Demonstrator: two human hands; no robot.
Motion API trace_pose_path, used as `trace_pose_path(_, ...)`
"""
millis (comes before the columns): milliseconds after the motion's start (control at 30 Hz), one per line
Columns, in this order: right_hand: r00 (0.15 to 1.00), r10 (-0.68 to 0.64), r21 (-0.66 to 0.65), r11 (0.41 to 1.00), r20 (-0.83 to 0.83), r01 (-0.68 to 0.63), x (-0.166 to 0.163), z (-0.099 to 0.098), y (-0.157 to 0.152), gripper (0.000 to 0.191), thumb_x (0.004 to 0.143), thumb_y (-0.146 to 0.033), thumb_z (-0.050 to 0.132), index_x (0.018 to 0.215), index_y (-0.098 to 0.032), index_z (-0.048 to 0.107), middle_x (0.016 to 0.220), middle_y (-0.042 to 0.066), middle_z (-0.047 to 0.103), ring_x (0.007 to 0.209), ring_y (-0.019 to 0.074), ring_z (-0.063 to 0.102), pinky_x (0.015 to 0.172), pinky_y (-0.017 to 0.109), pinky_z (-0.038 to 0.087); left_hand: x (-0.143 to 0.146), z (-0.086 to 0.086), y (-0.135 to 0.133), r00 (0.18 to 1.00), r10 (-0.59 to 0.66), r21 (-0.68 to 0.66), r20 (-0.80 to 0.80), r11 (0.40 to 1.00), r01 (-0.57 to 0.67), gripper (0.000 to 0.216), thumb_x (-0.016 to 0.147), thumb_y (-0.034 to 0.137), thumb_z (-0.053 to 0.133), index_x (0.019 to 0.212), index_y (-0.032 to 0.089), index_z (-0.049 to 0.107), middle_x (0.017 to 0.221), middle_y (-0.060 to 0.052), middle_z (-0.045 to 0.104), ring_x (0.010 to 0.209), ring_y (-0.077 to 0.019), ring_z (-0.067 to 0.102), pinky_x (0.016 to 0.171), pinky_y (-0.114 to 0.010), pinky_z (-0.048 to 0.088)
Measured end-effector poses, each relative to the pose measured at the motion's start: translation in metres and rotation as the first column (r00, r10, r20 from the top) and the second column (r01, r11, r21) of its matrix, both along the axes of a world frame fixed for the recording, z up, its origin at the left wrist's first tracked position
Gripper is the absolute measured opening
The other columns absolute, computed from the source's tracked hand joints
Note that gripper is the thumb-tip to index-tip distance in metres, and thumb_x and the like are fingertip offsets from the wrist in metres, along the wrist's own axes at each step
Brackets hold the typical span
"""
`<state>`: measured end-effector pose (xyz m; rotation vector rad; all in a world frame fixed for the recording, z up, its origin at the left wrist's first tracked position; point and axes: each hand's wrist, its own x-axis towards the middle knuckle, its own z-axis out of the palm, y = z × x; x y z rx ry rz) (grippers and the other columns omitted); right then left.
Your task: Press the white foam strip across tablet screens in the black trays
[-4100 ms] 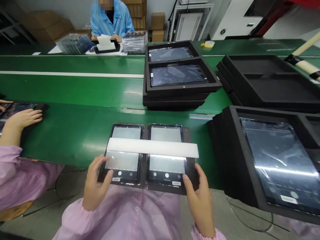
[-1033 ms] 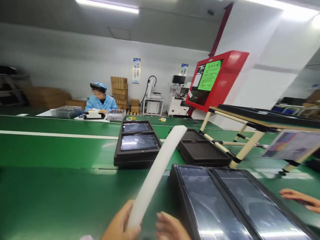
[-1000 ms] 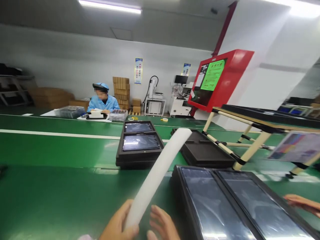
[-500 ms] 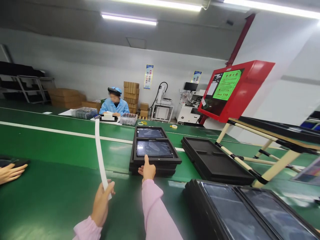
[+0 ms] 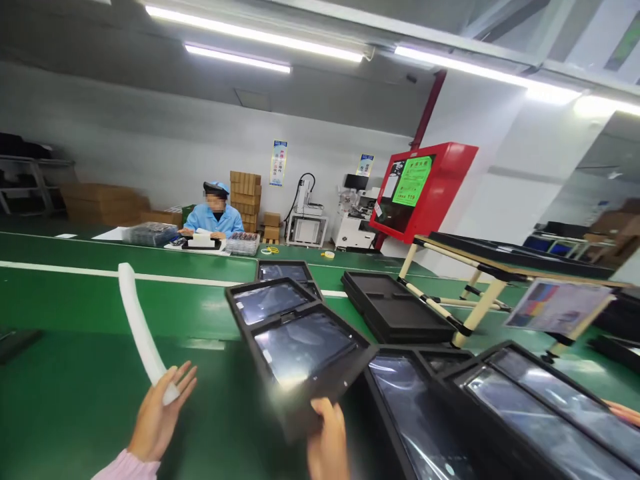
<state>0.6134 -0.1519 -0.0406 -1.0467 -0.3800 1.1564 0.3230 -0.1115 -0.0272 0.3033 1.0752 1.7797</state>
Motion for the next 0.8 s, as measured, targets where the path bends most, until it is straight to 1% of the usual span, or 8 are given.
trace_pose_path(133, 0.996, 0.073, -0.158, 0.984, -0.052, -0.08, 0.046, -0.042, -0.069, 0.024, 0.058, -0.042, 0.072, 0.066, -0.027, 0.055, 0.061, 0.0, 0.062, 0.056, 0.0251, 0.062, 0.05, 0.038, 0.052, -0.033, 0.009, -0.033, 0.998, 0.063, -0.009, -0.017, 0.998, -0.063, 0.014, 0.085, 0.032, 0.065, 0.081, 0.021, 0.059, 0.108, -0.009, 0.076, 0.116, -0.0272, 0.069, 0.102, -0.046, 0.055)
trace_pose_path(267, 0.976, 0.215, -0.29, 0.933, -0.02, -0.212, 0.073, -0.06, -0.081, 0.023, 0.062, -0.042, 0.07, 0.075, -0.026, 0.059, 0.061, -0.002, 0.059, 0.054, 0.0217, 0.058, 0.051, 0.033, 0.048, -0.077, -0.001, -0.088, 0.938, 0.193, -0.135, -0.287, 0.962, -0.239, 0.029, 0.069, 0.043, 0.081, 0.082, 0.022, 0.064, 0.1, -0.003, 0.074, 0.118, -0.0253, 0.064, 0.11, -0.042, 0.046)
trace_pose_path(367, 0.878, 0.384, -0.385, 0.885, 0.286, -0.261, 0.087, -0.066, -0.064, 0.034, 0.062, -0.045, 0.068, 0.09, -0.025, 0.065, 0.081, 0.004, 0.07, 0.064, 0.0255, 0.064, 0.057, 0.036, 0.05, -0.091, -0.007, -0.123, 0.811, 0.144, -0.217, -0.567, 0.924, -0.315, 0.048, 0.055, 0.045, 0.088, 0.092, 0.022, 0.068, 0.089, 0.001, 0.068, 0.105, -0.0269, 0.063, 0.106, -0.043, 0.045)
trace_pose_path(433, 0.702, 0.346, -0.327, 0.93, 0.623, -0.168, 0.092, -0.07, -0.051, 0.05, 0.063, -0.048, 0.065, 0.106, -0.023, 0.066, 0.107, 0.011, 0.072, 0.087, 0.0321, 0.068, 0.074, 0.043, 0.054, -0.081, -0.004, -0.129, 0.734, -0.003, -0.268, -0.68, 0.932, -0.244, 0.057, 0.054, 0.048, 0.087, 0.101, 0.022, 0.068, 0.096, -0.002, 0.07, 0.102, -0.0289, 0.063, 0.1, -0.043, 0.047)
trace_pose_path(533, 0.319, 0.136, -0.097, 0.986, 0.938, -0.135, 0.088, -0.07, -0.033, 0.052, 0.076, -0.05, 0.056, 0.118, -0.019, 0.064, 0.124, 0.016, 0.067, 0.115, 0.0355, 0.062, 0.099, 0.051, 0.047, -0.041, 0.007, -0.103, 0.549, -0.234, -0.311, -0.803, 0.949, -0.051, 0.05, 0.067, 0.048, 0.074, 0.108, 0.02, 0.064, 0.106, -0.007, 0.072, 0.101, -0.0294, 0.066, 0.093, -0.041, 0.05)
trace_pose_path(633, 0.032, 0.15, -0.138, 0.963, 0.988, -0.231, 0.071, -0.065, -0.007, 0.038, 0.088, -0.043, 0.049, 0.115, -0.019, 0.063, 0.113, 0.014, 0.07, 0.107, 0.0326, 0.064, 0.092, 0.046, 0.049, 0.014, 0.01, -0.047, 0.204, -0.418, -0.413, -0.885, 0.908, 0.072, 0.028, 0.082, 0.033, 0.056, 0.108, 0.021, 0.056, 0.101, -0.007, 0.07, 0.094, -0.0255, 0.067, 0.085, -0.037, 0.051)
trace_pose_path(700, -0.064, 0.199, -0.209, 0.952, 0.978, -0.224, 0.056, -0.063, 0.015, 0.028, 0.088, -0.041, 0.056, 0.105, -0.021, 0.063, 0.104, 0.013, 0.071, 0.095, 0.0321, 0.065, 0.081, 0.043, 0.05, 0.047, 0.004, -0.009, 0.082, -0.461, -0.457, -0.883, 0.887, 0.07, 0.025, 0.083, 0.026, 0.057, 0.107, 0.021, 0.052, 0.101, -0.009, 0.069, 0.095, -0.0267, 0.067, 0.082, -0.037, 0.049)
trace_pose_path(800, -0.103, 0.196, -0.211, 0.962, 0.975, -0.172, 0.04, -0.064, 0.04, 0.022, 0.086, -0.041, 0.069, 0.092, -0.023, 0.059, 0.096, 0.011, 0.069, 0.089, 0.0318, 0.063, 0.076, 0.04, 0.046, 0.077, -0.01, 0.032, -0.07, -0.508, -0.512, -0.858, 0.857, 0.061, 0.023, 0.081, 0.02, 0.064, 0.102, 0.021, 0.053, 0.104, -0.011, 0.069, 0.101, -0.0294, 0.067, 0.082, -0.037, 0.047)
